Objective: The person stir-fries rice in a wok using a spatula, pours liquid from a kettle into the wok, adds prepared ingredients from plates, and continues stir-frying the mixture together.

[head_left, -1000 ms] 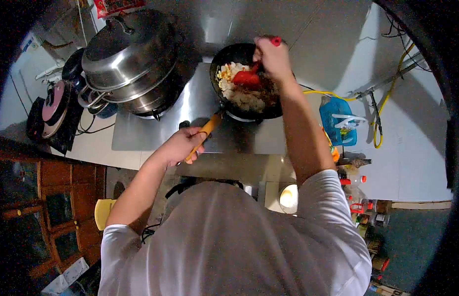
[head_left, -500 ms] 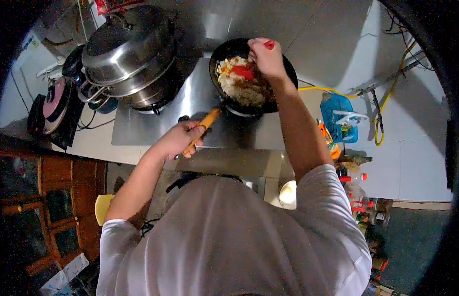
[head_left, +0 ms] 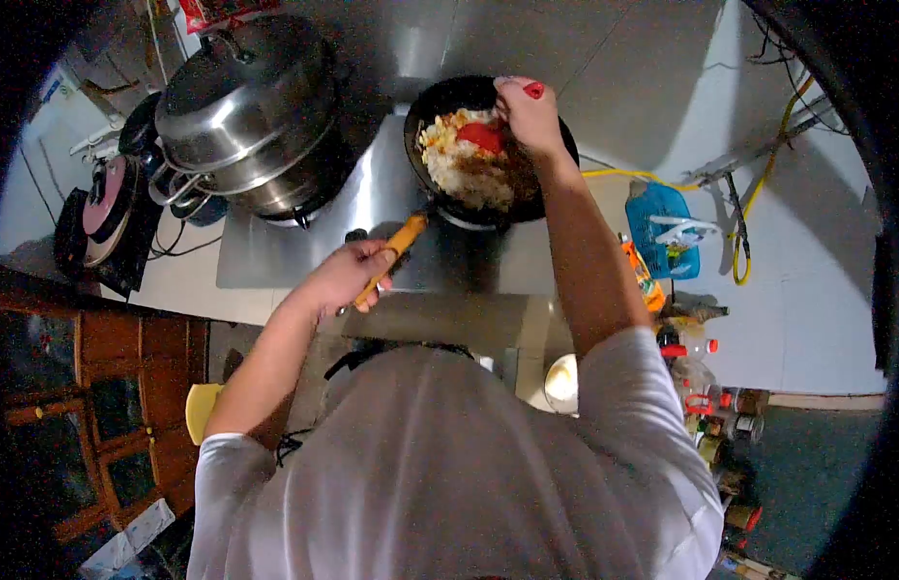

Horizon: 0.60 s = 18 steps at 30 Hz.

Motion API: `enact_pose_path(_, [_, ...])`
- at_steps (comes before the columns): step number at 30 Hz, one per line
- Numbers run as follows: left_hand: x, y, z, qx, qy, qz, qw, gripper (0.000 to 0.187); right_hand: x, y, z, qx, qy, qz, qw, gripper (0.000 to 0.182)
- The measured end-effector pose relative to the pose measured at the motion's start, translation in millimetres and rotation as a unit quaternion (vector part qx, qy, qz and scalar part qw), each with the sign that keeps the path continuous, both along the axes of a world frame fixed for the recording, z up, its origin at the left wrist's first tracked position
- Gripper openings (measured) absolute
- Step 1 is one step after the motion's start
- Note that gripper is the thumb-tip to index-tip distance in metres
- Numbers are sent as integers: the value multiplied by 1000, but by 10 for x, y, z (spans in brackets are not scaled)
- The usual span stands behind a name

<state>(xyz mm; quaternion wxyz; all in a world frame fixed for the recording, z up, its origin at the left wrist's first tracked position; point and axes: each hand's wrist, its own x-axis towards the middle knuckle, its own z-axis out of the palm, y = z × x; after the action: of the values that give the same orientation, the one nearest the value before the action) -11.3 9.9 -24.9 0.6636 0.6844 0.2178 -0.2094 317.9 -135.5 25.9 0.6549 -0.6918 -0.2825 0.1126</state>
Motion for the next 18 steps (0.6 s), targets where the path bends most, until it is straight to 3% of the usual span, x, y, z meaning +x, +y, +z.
enact_pose_path(2, [100, 66, 61, 7, 10, 5, 1000, 40, 300, -61, 88, -12, -42, -33, 999, 22])
enact_pose_path(3, [94, 66, 28, 9, 5, 13, 1000, 40, 767, -262, -69, -77, -203, -90, 972, 18])
enact_pose_path(5, [75, 65, -6, -7, 9, 16, 1000, 40, 699, -527, 203, -29, -205, -143, 968, 13])
enact_pose_path(7, [105, 84, -29, -21, 8, 20, 1000, 41, 686, -757, 586, 114, -80, -172, 975, 14])
enact_pose_path(9, [124, 109, -48, -19, 13, 12, 1000, 43, 1367, -1029, 335, 141, -109, -201, 963, 14])
enact_pose_path(10, [121, 105, -39, -22, 15, 14, 1000, 43, 1612, -1136, 126, -77, -348, -323, 876, 13])
enact_pose_path(11, [130, 110, -14, -20, 16, 16, 1000, 42, 1644, -1124, -49, -67, -337, -345, 873, 12])
enact_pose_path(12, [134, 112, -8, -18, 19, 18, 999, 42, 1624, -1057, -232, 44, -188, -330, 924, 12])
enact_pose_path(13, [128, 111, -21, -19, 22, 21, 999, 42, 1503, -939, -304, 248, 64, -313, 915, 13])
enact_pose_path(14, [121, 111, -32, -23, 21, 23, 999, 42, 1396, -856, -377, 322, 172, -307, 879, 15])
enact_pose_path(16, [136, 120, -29, -25, 18, 25, 999, 42, 1272, -711, -581, 383, 274, -284, 835, 20])
enact_pose_path(17, [133, 106, -19, -21, 20, 27, 999, 42, 1240, -658, -638, 386, 275, -270, 838, 23])
enact_pose_path(18, [127, 94, -9, -17, 23, 29, 999, 43, 1235, -604, -648, 325, 181, -255, 893, 23])
